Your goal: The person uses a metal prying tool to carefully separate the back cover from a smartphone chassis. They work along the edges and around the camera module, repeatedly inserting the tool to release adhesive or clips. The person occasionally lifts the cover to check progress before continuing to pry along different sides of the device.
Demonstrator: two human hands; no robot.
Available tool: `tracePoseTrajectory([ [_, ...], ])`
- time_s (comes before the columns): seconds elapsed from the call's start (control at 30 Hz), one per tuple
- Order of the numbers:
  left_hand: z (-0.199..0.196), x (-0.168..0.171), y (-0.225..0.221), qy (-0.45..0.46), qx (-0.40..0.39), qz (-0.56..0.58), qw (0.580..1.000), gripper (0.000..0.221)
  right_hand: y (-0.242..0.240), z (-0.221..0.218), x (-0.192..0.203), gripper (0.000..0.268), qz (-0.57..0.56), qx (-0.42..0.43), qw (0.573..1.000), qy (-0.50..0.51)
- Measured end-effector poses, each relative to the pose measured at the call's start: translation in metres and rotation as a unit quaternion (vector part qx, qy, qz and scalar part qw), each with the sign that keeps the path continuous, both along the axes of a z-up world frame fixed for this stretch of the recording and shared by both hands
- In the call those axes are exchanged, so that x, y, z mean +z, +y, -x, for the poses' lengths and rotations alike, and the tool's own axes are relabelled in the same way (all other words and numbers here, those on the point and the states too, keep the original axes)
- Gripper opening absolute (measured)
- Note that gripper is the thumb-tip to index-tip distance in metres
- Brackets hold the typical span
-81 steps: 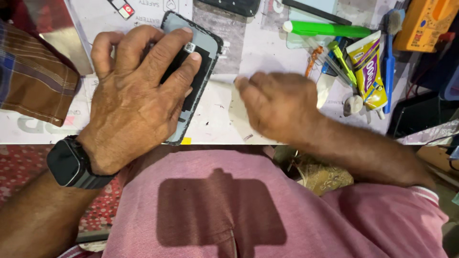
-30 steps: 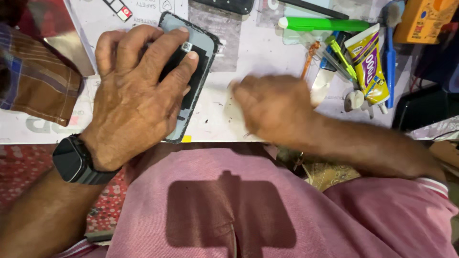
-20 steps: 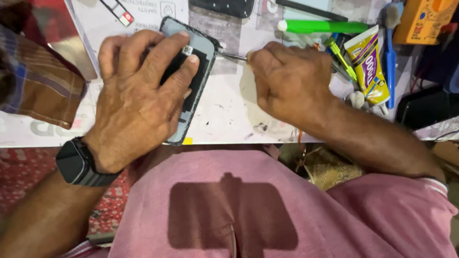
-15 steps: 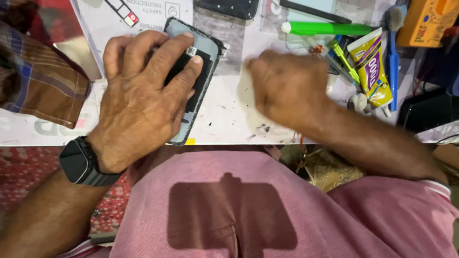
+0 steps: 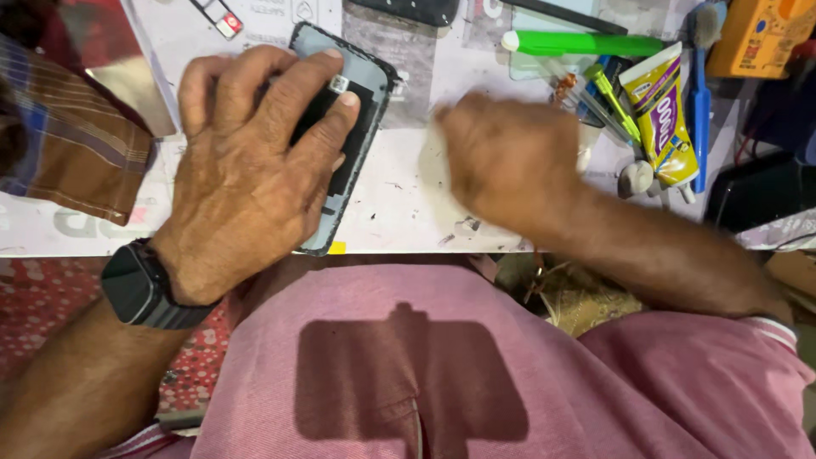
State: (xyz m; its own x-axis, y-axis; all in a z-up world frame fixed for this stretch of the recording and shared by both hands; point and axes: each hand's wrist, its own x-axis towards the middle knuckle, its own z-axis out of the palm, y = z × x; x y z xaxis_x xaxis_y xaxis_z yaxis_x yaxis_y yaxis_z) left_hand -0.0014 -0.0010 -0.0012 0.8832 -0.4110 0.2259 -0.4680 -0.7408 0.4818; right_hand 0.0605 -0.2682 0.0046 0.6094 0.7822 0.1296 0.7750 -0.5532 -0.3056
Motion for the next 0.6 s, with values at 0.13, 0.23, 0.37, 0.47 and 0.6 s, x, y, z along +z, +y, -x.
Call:
tracePoseTrajectory([
  [0.13, -0.004, 0.002, 0.002, -0.006, -0.002, 0.002, 1.0, 0.04, -0.004, -0.006, -0.009, 0.006, -0.011, 0.015, 1.0, 0.019],
  [0.23, -0.003, 0.004, 0.0, 0.015, -0.001, 0.002, 1.0, 0.04, -0.005, 0.002, -0.017, 0.01, -0.001, 0.026, 1.0, 0.005],
  [0.37, -0.004, 0.005, -0.001, 0.029, 0.002, -0.013, 0.999, 0.04, -0.009, -0.005, -0.017, 0.009, -0.026, 0.01, 0.999, -0.023],
  [0.47, -0.003, 0.001, 0.0, 0.012, -0.003, -0.008, 1.0, 0.042, -0.007, 0.003, -0.014, 0.013, 0.022, 0.032, 0.999, 0.0],
  [0.6, -0.003, 0.001, 0.0, 0.011, -0.002, -0.02, 1.0, 0.041, -0.005, -0.001, -0.014, 0.006, 0.015, 0.005, 1.0, 0.02],
])
